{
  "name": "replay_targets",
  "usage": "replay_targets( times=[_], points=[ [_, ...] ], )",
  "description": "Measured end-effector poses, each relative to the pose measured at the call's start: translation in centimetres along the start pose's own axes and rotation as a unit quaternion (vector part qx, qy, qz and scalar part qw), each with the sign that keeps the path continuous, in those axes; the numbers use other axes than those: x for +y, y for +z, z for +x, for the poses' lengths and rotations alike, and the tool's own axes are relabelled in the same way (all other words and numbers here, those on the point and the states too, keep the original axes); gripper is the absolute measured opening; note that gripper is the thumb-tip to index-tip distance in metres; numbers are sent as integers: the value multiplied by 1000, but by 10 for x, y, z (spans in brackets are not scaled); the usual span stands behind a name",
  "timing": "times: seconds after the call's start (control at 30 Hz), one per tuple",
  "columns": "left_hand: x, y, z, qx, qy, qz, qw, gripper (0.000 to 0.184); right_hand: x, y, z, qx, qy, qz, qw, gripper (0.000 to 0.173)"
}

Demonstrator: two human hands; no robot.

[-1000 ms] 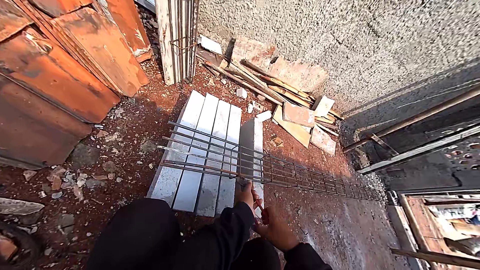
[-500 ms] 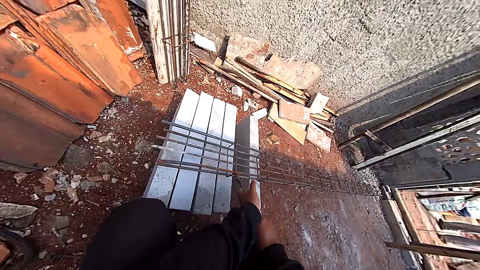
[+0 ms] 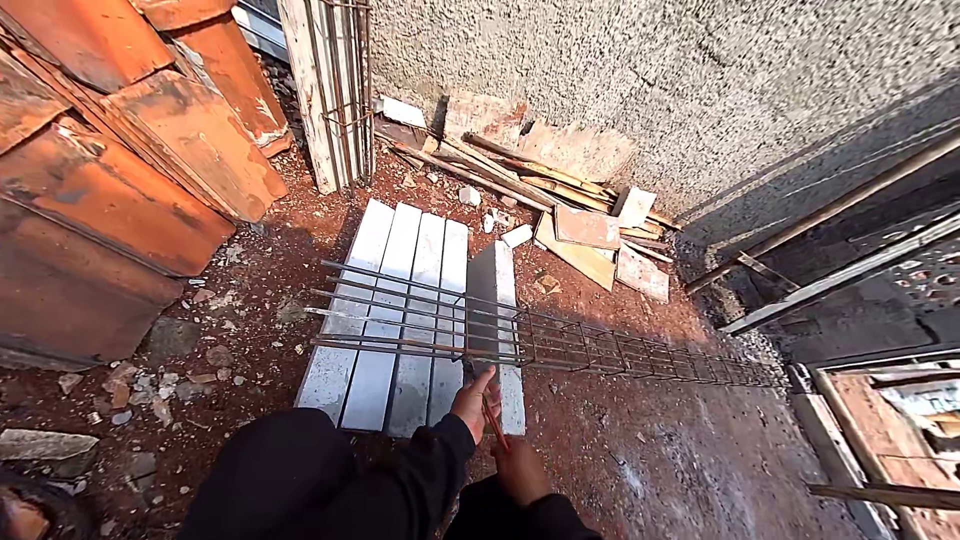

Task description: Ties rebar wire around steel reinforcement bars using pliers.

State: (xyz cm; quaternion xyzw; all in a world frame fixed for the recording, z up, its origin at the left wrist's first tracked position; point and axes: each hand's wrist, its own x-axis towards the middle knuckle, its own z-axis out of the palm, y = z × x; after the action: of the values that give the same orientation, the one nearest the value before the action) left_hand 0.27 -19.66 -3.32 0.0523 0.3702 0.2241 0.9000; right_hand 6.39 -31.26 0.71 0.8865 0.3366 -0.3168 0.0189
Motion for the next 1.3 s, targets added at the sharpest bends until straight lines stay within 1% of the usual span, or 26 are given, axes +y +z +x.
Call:
replay_targets(
  times=[0.07, 0.13, 0.17, 0.23, 0.27, 0.33, 0.4, 0.43, 0.47, 0.5, 0.53, 0.57, 0.6, 0.67, 0.73, 0.77, 0.83, 0.87, 0.93, 1.0, 1.03, 1.07, 1.1, 1.17, 1.23, 1.3],
  points=[
    [-2, 27, -3, 80, 26, 23, 996, 54, -2, -10, -5, 52, 39, -145, 987, 32],
    [-6, 40, 6, 185, 30, 80, 979, 46, -8, -12, -13, 46, 22, -145, 988, 36],
    [-7, 37, 12, 200, 18, 103, 974, 46, -2, -10, -12, 27, 1, -107, 994, 40],
    [-6, 23, 19, 152, -5, 70, 986, 41, 15, -8, 0, -64, -52, 66, 994, 47],
    [-3, 13, 20, 89, -14, 20, 996, 40, 20, -7, 6, -123, -65, 195, 971, 46],
    [-3, -7, 21, -41, -40, -90, 994, 40, 20, 2, 6, -216, -33, 426, 878, 39],
    [-1, -20, 20, -99, -53, -128, 985, 41, 11, 19, -1, -237, -16, 531, 814, 22],
    [1, -23, 17, -94, -49, -115, 988, 40, 6, 25, -3, -229, -11, 541, 809, 16],
    [3, -22, 14, -70, -35, -94, 993, 38, 2, 25, -4, -207, -9, 509, 835, 14],
    [4, -19, 10, -36, -15, -78, 996, 38, -1, 21, -3, -163, -19, 421, 892, 18],
    [3, -14, 6, -2, 6, -59, 998, 43, -2, 14, 1, -93, -33, 275, 956, 22],
    [2, -3, 2, 36, 24, -36, 998, 49, -2, 5, 5, -22, -28, 112, 993, 26],
    [-1, 9, -2, 66, 31, -9, 997, 58, -2, -5, 5, 16, -5, -17, 1000, 32],
    [-8, 33, -3, 124, 41, 41, 990, 67, -4, -13, 1, 52, 23, -143, 988, 36],
    [-14, 42, 8, 201, 41, 105, 973, 59, -9, -12, -8, 37, 13, -139, 989, 37],
    [-15, 38, 12, 206, 26, 122, 971, 56, -6, -10, -9, 6, -6, -104, 995, 43],
    [-14, 21, 17, 134, 21, 83, 987, 40, 10, -10, 0, -77, -52, 25, 995, 55],
    [-9, 9, 15, 45, 10, 14, 999, 32, 17, -9, 5, -134, -78, 136, 978, 52],
    [-3, -16, 13, -130, -22, -112, 985, 33, 15, 0, 2, -259, -69, 358, 894, 41],
    [-3, -31, 14, -198, -41, -143, 969, 39, 5, 21, -8, -288, -43, 499, 816, 26],
    [0, -34, 14, -197, -43, -125, 972, 40, 1, 30, -11, -270, -41, 520, 809, 20],
    [3, -33, 13, -173, -37, -94, 980, 40, -3, 34, -11, -241, -44, 510, 824, 15],
    [5, -30, 10, -136, -22, -58, 989, 42, -7, 31, -11, -200, -47, 455, 866, 16],
    [4, -18, 4, -57, 0, 0, 998, 48, -13, 13, -11, -87, -52, 166, 981, 24],
    [-1, 6, -2, 29, 25, 16, 999, 57, -15, -2, -14, -13, 9, -90, 996, 35],
    [-3, 28, -4, 98, 37, 34, 994, 49, -9, -8, -17, 24, 17, -149, 988, 50]
  ],
)
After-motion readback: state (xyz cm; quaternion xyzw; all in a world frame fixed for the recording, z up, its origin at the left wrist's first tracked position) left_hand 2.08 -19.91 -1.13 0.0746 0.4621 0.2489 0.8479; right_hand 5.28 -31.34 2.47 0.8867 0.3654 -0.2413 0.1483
